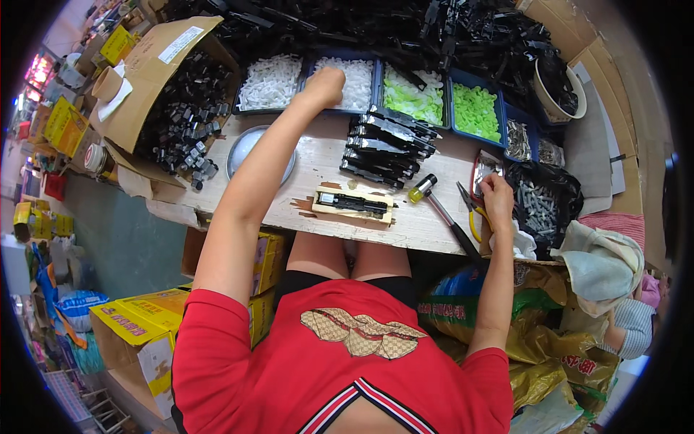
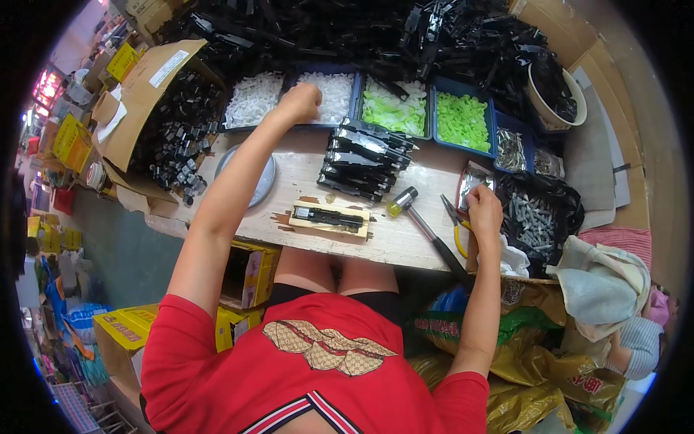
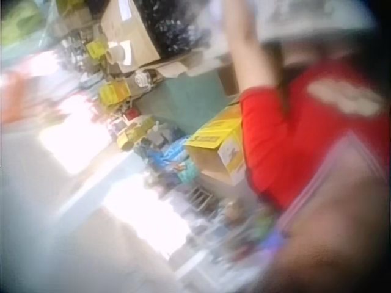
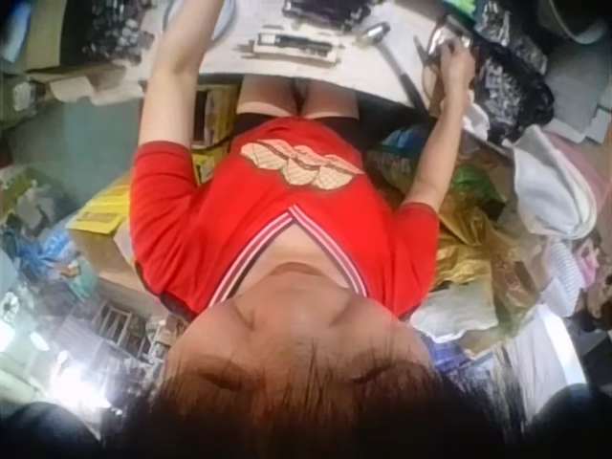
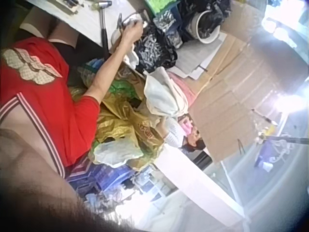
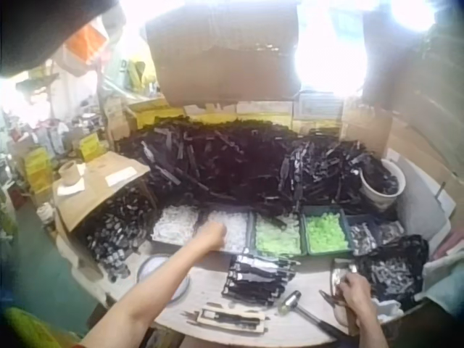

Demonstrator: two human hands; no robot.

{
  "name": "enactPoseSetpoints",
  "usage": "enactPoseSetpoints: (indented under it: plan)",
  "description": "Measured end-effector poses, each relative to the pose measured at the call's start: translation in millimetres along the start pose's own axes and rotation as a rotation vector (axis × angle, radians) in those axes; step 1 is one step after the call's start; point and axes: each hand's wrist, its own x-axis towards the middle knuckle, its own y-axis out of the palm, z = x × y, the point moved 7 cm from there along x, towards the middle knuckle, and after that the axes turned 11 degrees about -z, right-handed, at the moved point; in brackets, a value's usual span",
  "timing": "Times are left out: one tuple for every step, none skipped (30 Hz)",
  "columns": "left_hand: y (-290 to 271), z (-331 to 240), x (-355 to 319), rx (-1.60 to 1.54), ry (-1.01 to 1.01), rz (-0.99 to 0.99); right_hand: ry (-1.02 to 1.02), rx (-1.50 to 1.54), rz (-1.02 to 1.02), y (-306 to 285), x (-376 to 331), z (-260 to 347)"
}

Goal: Assembling small plastic and electronic components into a finished product at a workbench.

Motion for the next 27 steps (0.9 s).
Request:
enactPoseSetpoints:
  plan:
    - [3.0,2.4,1.9,-0.004,0.002,-0.001,-0.005,0.021,0.003,2.7,0.1,-0.8]
    - [3.6,8.1,5.2,-0.057,-0.014,-0.009,-0.011,0.042,0.007,4.7,-0.3,-1.3]
    - [2.7,12.1,7.2,-0.107,-0.029,-0.017,-0.029,0.074,0.001,4.5,-0.5,-1.4]
    - [3.1,15.3,6.9,-0.107,-0.028,-0.019,-0.029,0.074,-0.001,5.4,-0.7,-5.6]
    - [1.1,16.7,6.7,-0.152,-0.005,-0.051,-0.035,0.137,-0.022,4.8,-0.4,-10.1]
    - [-3.5,15.6,5.8,-0.196,0.018,-0.083,-0.041,0.201,-0.041,2.3,-0.6,-8.0]
    - [-5.5,16.2,4.6,-0.195,0.017,-0.084,-0.043,0.202,-0.041,1.7,-1.2,-5.4]
    - [-5.2,20.6,2.6,-0.298,-0.057,-0.058,0.002,0.257,-0.064,-0.6,-1.7,-4.1]
    - [-7.1,23.1,-0.3,-0.402,-0.131,-0.032,0.045,0.310,-0.087,-2.3,-1.3,-2.1]
    - [-16.2,13.3,-0.6,-0.407,-0.122,-0.032,0.049,0.305,-0.094,-4.9,-1.7,-2.6]
    - [-20.6,9.7,-2.1,-0.483,-0.246,0.013,0.092,0.357,-0.084,-5.8,-1.8,-5.6]
    - [-22.5,12.7,-6.8,-0.553,-0.380,0.054,0.126,0.414,-0.066,-4.3,-1.1,-5.0]
    - [-18.4,13.4,-7.4,-0.555,-0.379,0.052,0.124,0.412,-0.068,-3.2,-1.3,-4.6]
    - [-12.6,5.6,-5.3,-0.381,-0.180,0.038,0.111,0.420,-0.069,-0.8,-1.9,-4.7]
    - [-8.8,0.2,-6.7,-0.201,0.010,0.020,0.091,0.432,-0.065,2.5,-0.4,-0.6]
    - [-3.4,-2.9,-11.0,-0.173,0.050,0.052,0.086,0.436,-0.064,3.8,-0.4,3.9]
    - [7.1,4.9,-6.2,-0.150,0.042,0.028,0.079,0.453,-0.063,5.0,-1.4,9.7]
    - [10.9,6.0,-1.1,-0.133,0.039,0.005,0.076,0.464,-0.065,3.8,-2.4,12.1]
    - [14.7,9.6,1.2,-0.136,0.039,0.003,0.074,0.462,-0.066,3.8,-2.3,12.7]
    - [13.9,16.5,3.0,-0.162,0.017,-0.054,0.075,0.502,-0.069,5.3,-2.0,13.2]
    - [11.6,22.0,3.0,-0.188,-0.006,-0.108,0.077,0.541,-0.068,8.7,-1.6,12.9]
    - [0.9,15.2,2.6,-0.193,0.002,-0.106,0.086,0.578,-0.076,8.3,-2.2,10.2]
    - [-9.0,20.4,1.0,-0.412,-0.175,-0.095,0.091,0.574,-0.081,7.0,-2.5,8.4]
    - [-16.3,27.2,-6.1,-0.627,-0.359,-0.084,0.111,0.640,-0.091,5.5,-2.8,8.2]
    - [-21.0,32.3,-10.8,-0.847,-0.412,-0.145,0.130,0.707,-0.099,4.2,-3.0,8.3]
    - [-22.9,36.6,-14.3,-0.847,-0.411,-0.146,0.130,0.707,-0.100,3.2,-3.6,9.5]
    - [-29.6,38.9,-18.4,-1.088,-0.438,-0.166,0.154,0.767,-0.114,2.3,-3.7,11.2]
